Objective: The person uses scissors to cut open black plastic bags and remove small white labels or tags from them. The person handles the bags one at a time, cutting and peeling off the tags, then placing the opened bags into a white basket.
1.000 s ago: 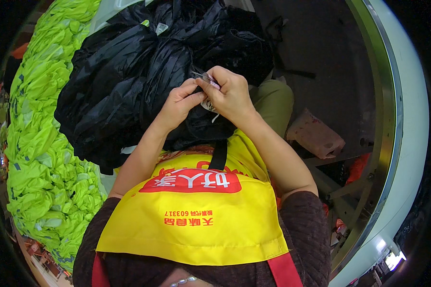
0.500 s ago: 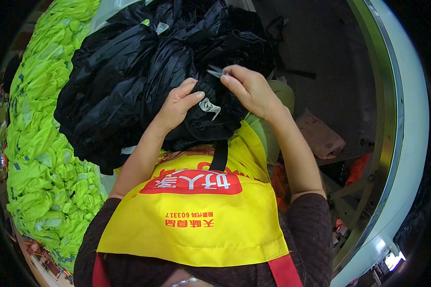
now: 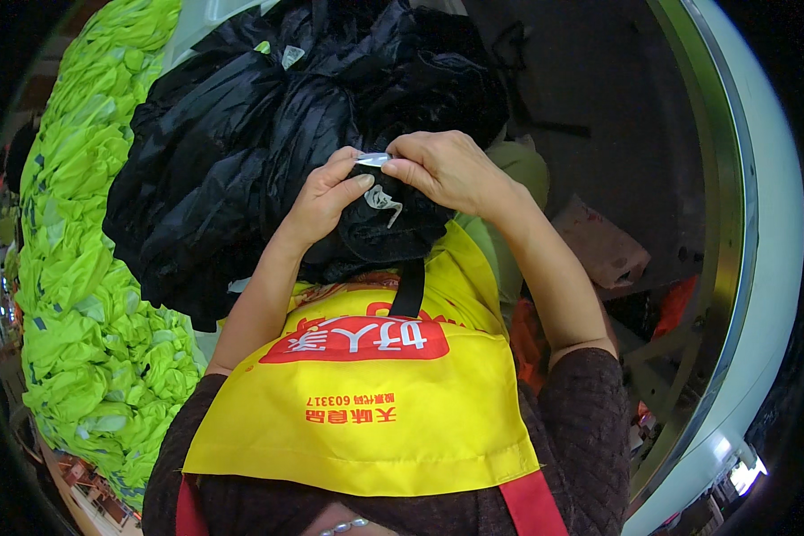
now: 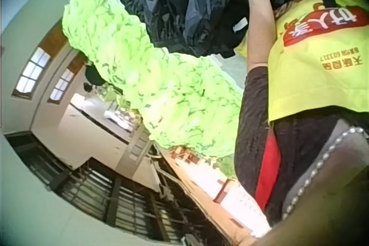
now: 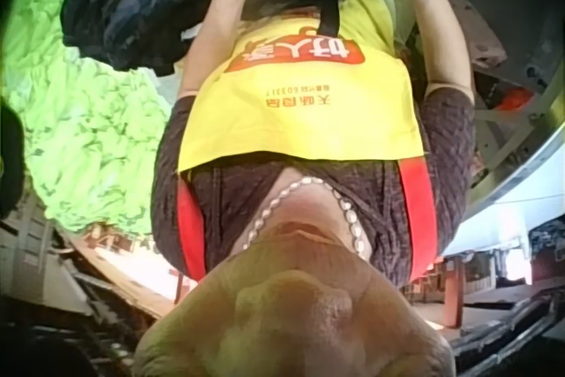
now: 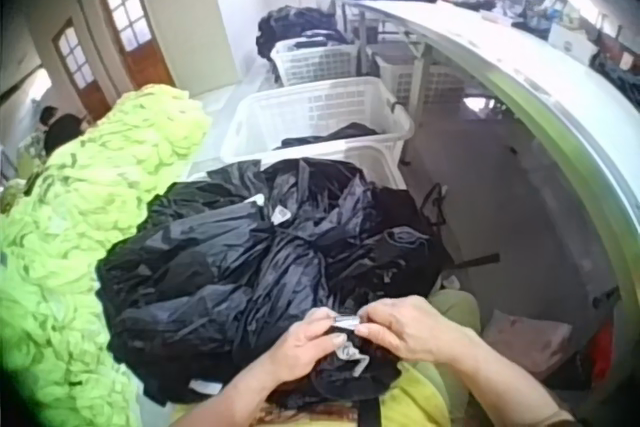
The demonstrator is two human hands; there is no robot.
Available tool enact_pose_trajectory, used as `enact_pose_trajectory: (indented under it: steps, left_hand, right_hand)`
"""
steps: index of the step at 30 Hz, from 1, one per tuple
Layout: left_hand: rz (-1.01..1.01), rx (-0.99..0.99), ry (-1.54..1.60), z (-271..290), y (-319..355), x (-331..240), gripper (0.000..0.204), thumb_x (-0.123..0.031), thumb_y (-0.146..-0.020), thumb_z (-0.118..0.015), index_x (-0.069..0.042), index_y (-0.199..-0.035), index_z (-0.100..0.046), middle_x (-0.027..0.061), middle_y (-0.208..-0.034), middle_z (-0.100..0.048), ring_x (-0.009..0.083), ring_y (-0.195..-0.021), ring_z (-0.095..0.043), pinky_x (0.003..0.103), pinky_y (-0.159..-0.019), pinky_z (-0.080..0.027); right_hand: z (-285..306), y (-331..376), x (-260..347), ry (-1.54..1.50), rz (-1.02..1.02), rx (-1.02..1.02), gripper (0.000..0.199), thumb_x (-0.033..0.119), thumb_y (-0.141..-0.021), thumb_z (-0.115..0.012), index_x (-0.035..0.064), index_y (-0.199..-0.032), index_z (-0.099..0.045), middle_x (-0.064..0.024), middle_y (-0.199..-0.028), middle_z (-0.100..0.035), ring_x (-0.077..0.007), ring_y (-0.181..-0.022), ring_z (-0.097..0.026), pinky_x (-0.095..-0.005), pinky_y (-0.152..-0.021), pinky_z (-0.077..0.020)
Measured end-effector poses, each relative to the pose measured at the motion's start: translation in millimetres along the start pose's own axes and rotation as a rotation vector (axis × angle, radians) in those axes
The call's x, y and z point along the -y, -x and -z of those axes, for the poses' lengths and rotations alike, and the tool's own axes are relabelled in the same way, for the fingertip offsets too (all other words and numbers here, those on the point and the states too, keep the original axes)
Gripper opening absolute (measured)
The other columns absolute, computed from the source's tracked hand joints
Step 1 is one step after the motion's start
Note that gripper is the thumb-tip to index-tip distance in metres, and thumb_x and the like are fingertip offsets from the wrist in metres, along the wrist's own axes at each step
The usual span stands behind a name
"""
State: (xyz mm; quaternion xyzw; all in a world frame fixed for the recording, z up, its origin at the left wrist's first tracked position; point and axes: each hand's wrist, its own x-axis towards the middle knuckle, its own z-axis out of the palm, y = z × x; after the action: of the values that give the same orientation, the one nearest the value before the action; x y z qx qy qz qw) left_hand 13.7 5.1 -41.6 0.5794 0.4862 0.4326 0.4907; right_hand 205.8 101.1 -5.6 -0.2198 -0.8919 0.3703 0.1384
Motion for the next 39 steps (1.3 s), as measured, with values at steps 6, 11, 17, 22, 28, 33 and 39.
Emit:
enact_pose_trajectory:
  steps: [6,11,17,22,28,33,39]
  left_hand:
    - [-0.071,0.013,-0.059,0,-1,3,0.017,-0.011,-0.082,-0.055,0.000,-0.094,-0.061,0.0066,-0.090,-0.052,0.0213,-0.089,-0.047,0.029,-0.083,-0.036]
    - [-0.048,0.009,-0.077,-1,0,2,0.017,-0.012,-0.081,-0.056,-0.001,-0.094,-0.061,0.0066,-0.087,-0.052,0.0216,-0.087,-0.046,0.030,-0.080,-0.037]
    - [-0.093,-0.005,-0.175,-2,-2,-2,0.018,-0.012,-0.079,-0.057,-0.003,-0.095,-0.061,0.0061,-0.080,-0.050,0.0220,-0.082,-0.046,0.030,-0.076,-0.037]
    - [-0.094,0.009,-0.220,-3,-1,-4,0.017,-0.011,-0.079,-0.058,-0.002,-0.092,-0.061,0.0057,-0.079,-0.049,0.0212,-0.081,-0.045,0.030,-0.075,-0.036]
    - [-0.075,0.058,-0.292,-2,-2,-3,0.015,-0.010,-0.079,-0.058,-0.001,-0.090,-0.060,0.0048,-0.081,-0.048,0.0193,-0.083,-0.045,0.029,-0.076,-0.036]
    - [-0.125,0.006,-0.269,-4,-3,-1,0.015,-0.014,-0.076,-0.061,0.000,-0.079,-0.059,0.0081,-0.077,-0.050,0.0247,-0.081,-0.046,0.032,-0.074,-0.038]
    - [-0.063,-0.008,-0.228,-5,-1,-1,0.017,-0.014,-0.077,-0.061,0.001,-0.085,-0.060,0.0088,-0.086,-0.053,0.0243,-0.090,-0.048,0.032,-0.082,-0.038]
  right_hand:
    - [8,4,5,-0.089,-0.151,-0.057,0.034,0.035,-0.090,-0.046,0.0039,-0.089,-0.060,-0.0134,-0.069,-0.058,-0.0306,-0.066,-0.058,-0.0371,-0.059,-0.0449]
    - [9,6,9,0.025,-0.076,0.022,0.035,0.034,-0.090,-0.048,0.0006,-0.093,-0.058,-0.0139,-0.073,-0.057,-0.0282,-0.066,-0.055,-0.0341,-0.059,-0.0433]
    - [7,-1,16,0.168,0.012,-0.017,0.033,0.034,-0.089,-0.050,0.0048,-0.076,-0.058,-0.0118,-0.065,-0.057,-0.0285,-0.058,-0.056,-0.0377,-0.053,-0.0437]
    - [7,1,14,0.207,-0.008,-0.002,0.034,0.035,-0.089,-0.049,0.0058,-0.073,-0.057,-0.0113,-0.063,-0.056,-0.0286,-0.056,-0.055,-0.0376,-0.052,-0.0432]
    - [7,1,15,0.297,-0.023,-0.018,0.034,0.034,-0.089,-0.050,0.0064,-0.071,-0.057,-0.0109,-0.063,-0.057,-0.0287,-0.058,-0.056,-0.0380,-0.052,-0.0434]
    - [5,0,12,0.249,-0.122,-0.132,0.031,0.032,-0.089,-0.051,0.0045,-0.078,-0.059,-0.0119,-0.065,-0.057,-0.0267,-0.060,-0.057,-0.0347,-0.054,-0.0442]
    - [-11,-5,10,-0.499,-0.132,-0.137,0.018,0.016,-0.082,-0.064,0.0005,-0.090,-0.060,0.0000,-0.066,-0.054,-0.0068,-0.061,-0.045,-0.0222,-0.056,-0.0395]
